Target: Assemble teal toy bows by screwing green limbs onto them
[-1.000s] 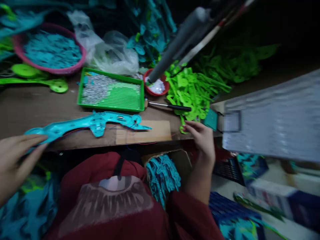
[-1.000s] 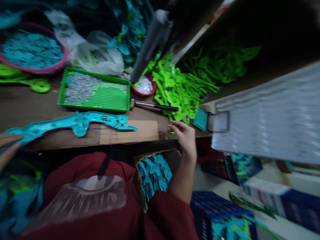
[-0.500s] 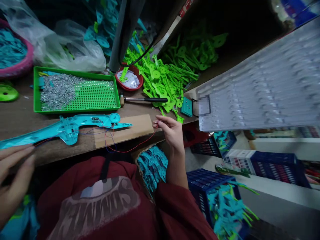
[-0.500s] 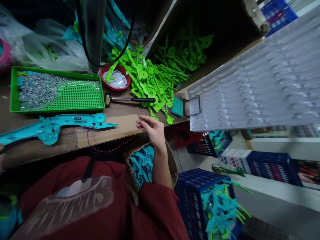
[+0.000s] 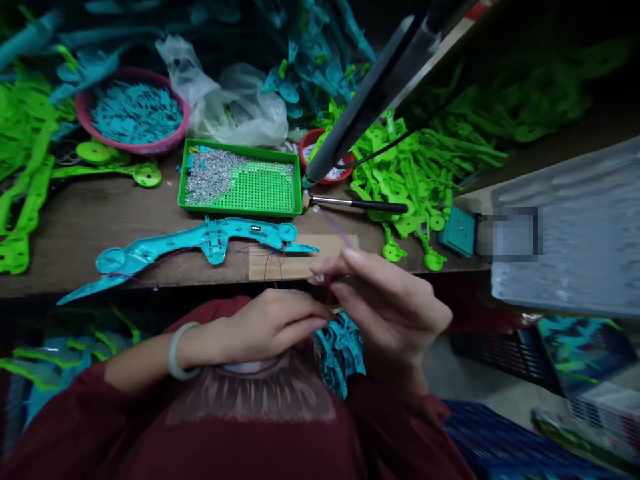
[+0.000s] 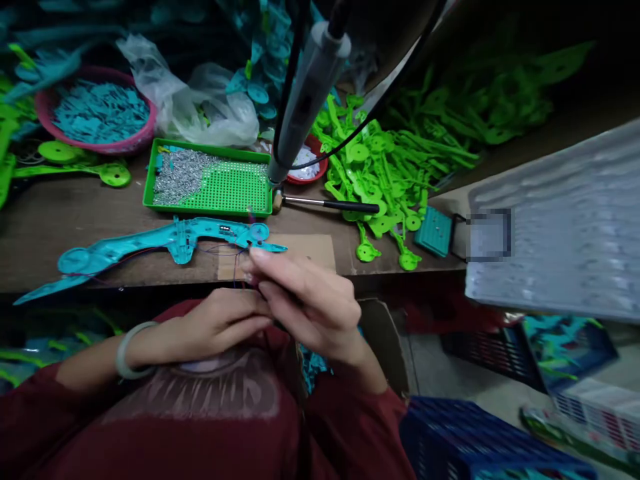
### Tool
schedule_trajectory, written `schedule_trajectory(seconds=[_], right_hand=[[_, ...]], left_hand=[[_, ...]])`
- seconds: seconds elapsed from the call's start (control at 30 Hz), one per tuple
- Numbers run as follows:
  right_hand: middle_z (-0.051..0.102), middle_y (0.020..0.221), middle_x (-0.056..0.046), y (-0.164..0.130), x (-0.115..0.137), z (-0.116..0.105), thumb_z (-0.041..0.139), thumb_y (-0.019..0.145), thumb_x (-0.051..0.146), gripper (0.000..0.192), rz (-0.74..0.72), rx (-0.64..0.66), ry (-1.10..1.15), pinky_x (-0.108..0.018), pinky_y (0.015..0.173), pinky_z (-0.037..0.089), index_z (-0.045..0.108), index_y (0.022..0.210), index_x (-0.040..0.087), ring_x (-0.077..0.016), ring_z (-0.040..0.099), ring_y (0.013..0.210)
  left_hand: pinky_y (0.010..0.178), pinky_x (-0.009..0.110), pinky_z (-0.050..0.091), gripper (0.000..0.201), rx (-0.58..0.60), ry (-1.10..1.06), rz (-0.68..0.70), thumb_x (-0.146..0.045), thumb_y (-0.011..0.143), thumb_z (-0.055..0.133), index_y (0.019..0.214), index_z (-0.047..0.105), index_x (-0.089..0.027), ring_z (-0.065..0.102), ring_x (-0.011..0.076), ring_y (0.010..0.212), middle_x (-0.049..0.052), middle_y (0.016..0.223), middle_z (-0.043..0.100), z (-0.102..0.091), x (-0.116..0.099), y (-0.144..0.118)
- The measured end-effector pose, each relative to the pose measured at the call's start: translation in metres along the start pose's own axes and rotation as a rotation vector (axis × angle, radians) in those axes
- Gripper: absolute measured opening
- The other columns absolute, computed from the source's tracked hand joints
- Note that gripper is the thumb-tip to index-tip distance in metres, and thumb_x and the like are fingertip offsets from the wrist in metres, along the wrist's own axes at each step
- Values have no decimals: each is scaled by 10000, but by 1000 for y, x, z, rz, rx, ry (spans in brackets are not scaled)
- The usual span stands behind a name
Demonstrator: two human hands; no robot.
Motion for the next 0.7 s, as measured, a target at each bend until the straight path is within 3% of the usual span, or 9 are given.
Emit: schedule_trajectory(seconds=[0.07,0.13,0.2,0.27,0.33,0.43,0.57,0.63,0.7], right_hand=[[729,1039,14,9,-7,3,607,874,137,474,-55,-82,1,-328,706,589,595,1277,387,-160,703,824],[715,933,9,8,-25,2,605,890,185,311,24,-126,-116,-279,636,554,656,1163,326,-133,668,722],[672,774,7,-2,-50,10,654,868,270,113,186,-15,-263,-258,578,505,696,970,243,-122,612,625],[645,706,7,-19,-76,27,719,810,340,175,339,149,-342,-276,581,485,691,921,208,-130,578,584],[660,719,1,-34,-95,45,723,796,349,233,419,199,-312,-296,607,490,688,978,208,-147,588,592],[720,789,-23,-44,-105,55,630,864,342,168,448,144,-203,-308,636,517,703,953,219,-175,648,659],[752,902,-64,-39,-101,30,622,870,362,199,452,-2,-172,-360,776,537,729,912,199,-216,690,827],[732,810,-45,-33,-98,12,676,824,362,190,486,-157,-147,-338,730,526,734,888,193,-191,667,749],[661,661,2,-25,-94,0,717,780,350,169,484,-351,19,-289,636,492,721,846,195,-143,599,626]], left_hand=[[717,225,503,213,-182,-65,-70,-246,998,483,1034,688,-198,641,120,719,7,791,695,-22,0,-4],[633,193,473,199,-493,-162,-176,-277,990,515,1027,698,-209,585,93,630,-19,692,636,-50,9,-16],[593,175,449,174,-780,-293,-241,-314,960,575,986,706,-202,544,85,609,-20,672,602,-73,22,-31],[587,171,446,182,-923,-434,-253,-343,922,630,960,705,-182,525,83,608,-13,680,596,-86,36,-39],[579,177,448,216,-942,-540,-253,-371,905,647,962,699,-169,513,84,591,-10,668,589,-90,45,-42],[571,186,442,238,-941,-549,-257,-395,912,630,976,684,-172,512,86,580,-12,665,597,-89,51,-43],[624,203,451,250,-866,-236,-283,-389,951,573,1043,665,-175,536,91,606,-14,693,624,-91,48,-47],[621,216,454,287,-809,-85,-301,-393,972,528,1091,655,-166,538,98,600,-16,687,621,-93,47,-50],[595,222,447,317,-777,7,-302,-393,988,487,1132,645,-159,532,103,582,-18,670,612,-95,46,-52]])
Point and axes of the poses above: each hand's wrist, its own y-axis towards the middle knuckle, its own z-axis out of the palm, x = y × z, the point moved 3 cm from there along y, towards the middle knuckle
